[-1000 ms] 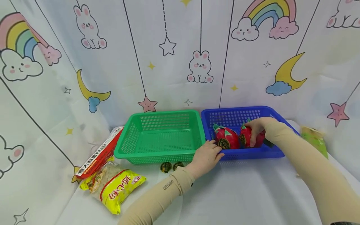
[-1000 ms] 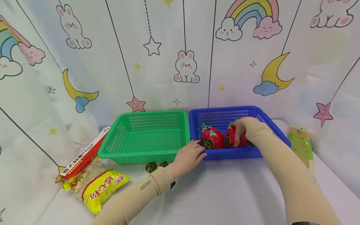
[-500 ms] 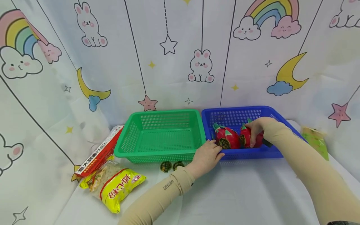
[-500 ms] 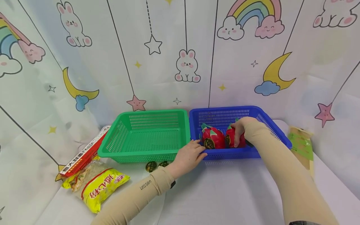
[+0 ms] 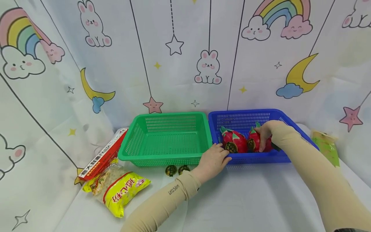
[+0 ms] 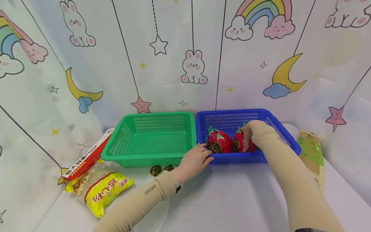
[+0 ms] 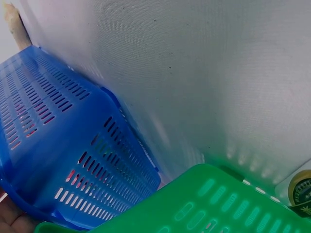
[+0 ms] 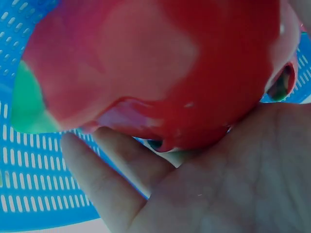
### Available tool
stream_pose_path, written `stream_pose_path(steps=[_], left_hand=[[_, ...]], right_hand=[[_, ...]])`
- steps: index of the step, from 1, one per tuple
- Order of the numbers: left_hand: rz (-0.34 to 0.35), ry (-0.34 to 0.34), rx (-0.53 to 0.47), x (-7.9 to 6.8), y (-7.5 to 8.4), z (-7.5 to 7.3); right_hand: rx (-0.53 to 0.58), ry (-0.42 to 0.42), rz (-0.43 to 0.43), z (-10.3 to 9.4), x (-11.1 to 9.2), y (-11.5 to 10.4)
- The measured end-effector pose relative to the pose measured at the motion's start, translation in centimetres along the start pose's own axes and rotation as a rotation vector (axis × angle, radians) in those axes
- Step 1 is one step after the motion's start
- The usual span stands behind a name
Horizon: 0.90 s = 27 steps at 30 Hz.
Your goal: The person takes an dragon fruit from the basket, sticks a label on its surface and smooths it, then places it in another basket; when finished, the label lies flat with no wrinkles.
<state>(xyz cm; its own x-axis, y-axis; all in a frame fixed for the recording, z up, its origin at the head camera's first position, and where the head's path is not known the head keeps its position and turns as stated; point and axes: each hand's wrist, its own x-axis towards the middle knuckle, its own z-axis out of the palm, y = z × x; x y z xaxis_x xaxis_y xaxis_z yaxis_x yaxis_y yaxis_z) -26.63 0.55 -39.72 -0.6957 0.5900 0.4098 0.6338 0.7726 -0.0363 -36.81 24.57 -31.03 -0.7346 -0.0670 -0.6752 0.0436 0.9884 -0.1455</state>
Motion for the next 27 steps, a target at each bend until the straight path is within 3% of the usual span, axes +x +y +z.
stream_pose_path(steps=[12,19,27], left_hand=[[-0.001,-0.004,-0.012,0.0,0.1,0.3],[0.000,0.003,-0.012,0.0,0.0,0.2],[-0.002,-0.005,-0.012,0.1,0.0,0.1]], right_hand=[[-0.054,0.038,0.035,-0.5,0.4,0.9],[-0.099,0.038,-0.017,-0.9,0.1,0.8],[-0.089,0.081,0.001,-1.2,-0.2,0.5]])
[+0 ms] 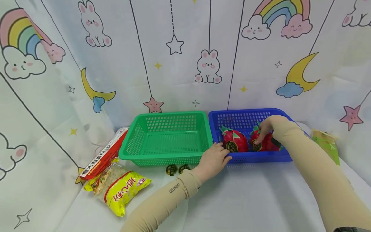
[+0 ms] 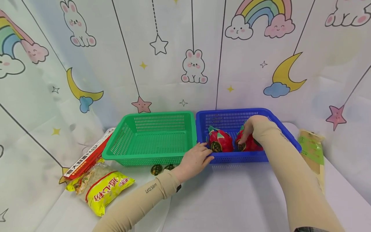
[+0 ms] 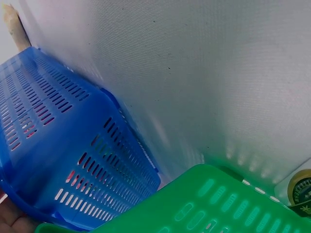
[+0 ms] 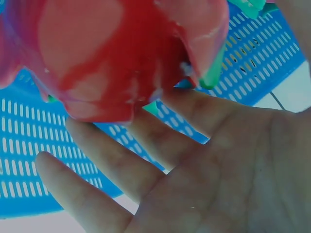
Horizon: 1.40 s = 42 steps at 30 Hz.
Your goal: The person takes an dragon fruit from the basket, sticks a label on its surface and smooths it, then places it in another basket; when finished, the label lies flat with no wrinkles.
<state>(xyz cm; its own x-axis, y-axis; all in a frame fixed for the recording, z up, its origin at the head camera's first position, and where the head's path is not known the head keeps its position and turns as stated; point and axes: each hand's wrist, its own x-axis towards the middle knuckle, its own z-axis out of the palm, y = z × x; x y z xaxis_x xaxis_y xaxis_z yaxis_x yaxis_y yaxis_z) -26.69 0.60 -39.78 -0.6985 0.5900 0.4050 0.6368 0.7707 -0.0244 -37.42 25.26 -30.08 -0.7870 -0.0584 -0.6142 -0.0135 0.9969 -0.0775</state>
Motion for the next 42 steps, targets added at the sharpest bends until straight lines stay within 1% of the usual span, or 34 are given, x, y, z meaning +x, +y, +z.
stream_pose_path(steps=[4,7,14,18,21,27,32,35,42], left_hand=[[-0.002,0.001,-0.007,0.0,0.0,0.0],[-0.004,0.000,-0.009,0.0,0.0,0.1],[-0.004,0.000,0.000,0.0,0.0,0.2],[-0.005,-0.008,0.002,0.0,0.1,0.1],[-0.006,-0.009,0.000,0.0,0.1,0.1],[-0.002,0.005,0.000,0.0,0.0,0.1],[0.002,0.011,-0.002,0.0,0.0,0.0],[0.000,0.009,-0.004,-0.1,0.0,0.0],[-0.006,-0.009,-0.009,-0.1,0.0,-0.2]], right_hand=[[0.003,0.005,0.001,-0.2,0.1,0.2],[0.008,-0.011,-0.016,-0.3,0.1,0.3],[-0.052,-0.031,-0.107,-0.4,-0.4,0.2],[-0.038,-0.030,-0.137,-0.4,-0.6,0.5],[-0.012,-0.029,-0.135,-0.6,-0.8,0.5],[-0.050,-0.029,-0.166,-1.3,-1.3,0.5],[-0.028,-0.019,-0.158,-1.7,-1.5,0.4],[-0.008,-0.008,-0.151,-1.7,-1.7,0.4],[0.005,0.041,-0.166,-1.6,-2.0,0.3]])
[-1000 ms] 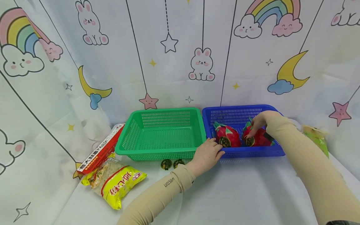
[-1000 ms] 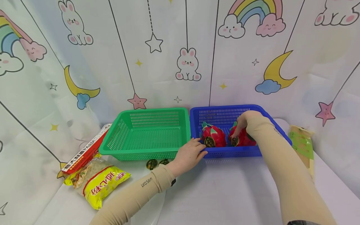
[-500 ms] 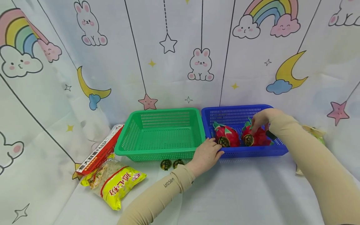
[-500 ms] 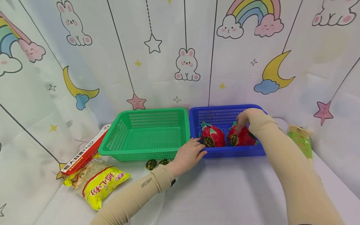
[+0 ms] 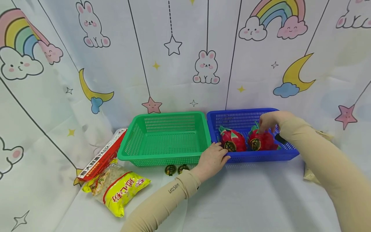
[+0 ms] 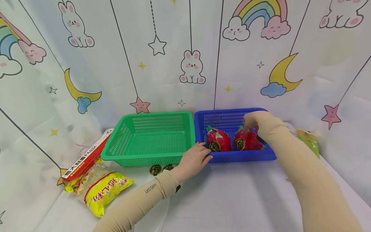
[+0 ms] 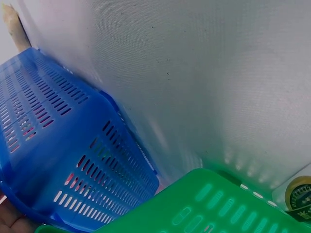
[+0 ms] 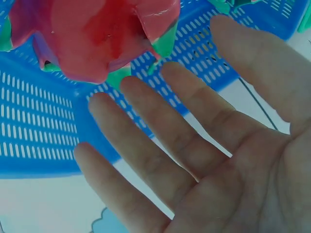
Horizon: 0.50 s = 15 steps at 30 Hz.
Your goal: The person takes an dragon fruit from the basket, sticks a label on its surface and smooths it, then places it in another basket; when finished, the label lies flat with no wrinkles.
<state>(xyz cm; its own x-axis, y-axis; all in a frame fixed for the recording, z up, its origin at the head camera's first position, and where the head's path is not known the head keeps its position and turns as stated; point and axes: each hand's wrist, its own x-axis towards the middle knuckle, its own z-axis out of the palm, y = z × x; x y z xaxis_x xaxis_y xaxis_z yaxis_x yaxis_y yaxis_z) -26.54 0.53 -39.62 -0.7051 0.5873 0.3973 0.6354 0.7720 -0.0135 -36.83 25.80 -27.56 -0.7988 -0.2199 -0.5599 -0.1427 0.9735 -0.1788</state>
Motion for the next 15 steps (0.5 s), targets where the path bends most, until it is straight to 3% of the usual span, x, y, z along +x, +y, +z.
stream_pose_path(steps=[15], left_hand=[[0.015,0.004,-0.039,-0.3,-0.2,0.3]], right_hand=[[-0.076,0.150,-0.131,1.7,-2.0,-1.1]])
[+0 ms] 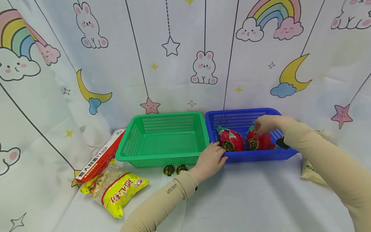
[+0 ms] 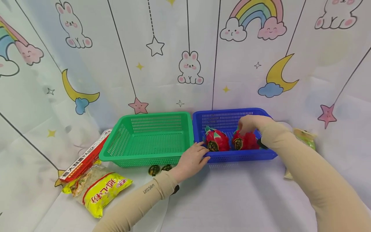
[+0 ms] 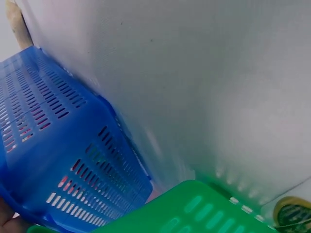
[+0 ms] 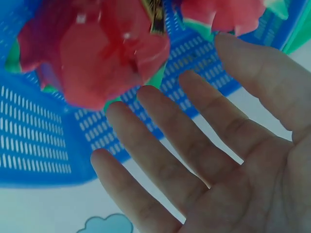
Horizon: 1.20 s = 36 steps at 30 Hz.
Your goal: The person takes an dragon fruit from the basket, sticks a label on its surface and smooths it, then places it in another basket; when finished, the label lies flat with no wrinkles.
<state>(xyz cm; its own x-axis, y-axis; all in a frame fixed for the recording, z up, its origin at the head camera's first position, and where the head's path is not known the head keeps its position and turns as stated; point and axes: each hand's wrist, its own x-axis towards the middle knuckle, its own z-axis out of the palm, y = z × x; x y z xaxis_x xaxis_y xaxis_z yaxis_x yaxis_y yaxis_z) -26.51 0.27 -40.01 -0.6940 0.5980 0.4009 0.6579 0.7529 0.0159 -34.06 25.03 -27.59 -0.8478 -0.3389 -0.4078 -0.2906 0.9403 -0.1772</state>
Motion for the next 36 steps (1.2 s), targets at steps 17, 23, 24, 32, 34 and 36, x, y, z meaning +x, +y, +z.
stream_pose_path(steps=[17,23,24,32,34,36], left_hand=[[0.034,0.106,-0.123,-1.5,-0.9,0.3],[0.002,0.070,-0.138,-1.9,-1.4,0.0],[-0.005,0.061,-0.138,-2.0,-1.6,-0.1],[0.003,0.047,-0.156,-2.8,-2.8,-1.1],[0.018,0.054,-0.154,-3.1,-3.0,-1.3],[0.042,0.060,-0.128,-3.4,-3.1,-1.5]], right_hand=[[-0.022,0.199,-0.144,4.6,-0.8,-1.0],[-0.017,0.232,-0.153,5.0,-0.7,-1.2],[-0.014,0.236,-0.155,5.0,-0.7,-1.3],[0.030,0.293,-0.170,5.6,-1.0,-1.5],[0.029,0.310,-0.171,6.0,-0.9,-1.7],[0.025,0.335,-0.168,6.4,-0.9,-1.8]])
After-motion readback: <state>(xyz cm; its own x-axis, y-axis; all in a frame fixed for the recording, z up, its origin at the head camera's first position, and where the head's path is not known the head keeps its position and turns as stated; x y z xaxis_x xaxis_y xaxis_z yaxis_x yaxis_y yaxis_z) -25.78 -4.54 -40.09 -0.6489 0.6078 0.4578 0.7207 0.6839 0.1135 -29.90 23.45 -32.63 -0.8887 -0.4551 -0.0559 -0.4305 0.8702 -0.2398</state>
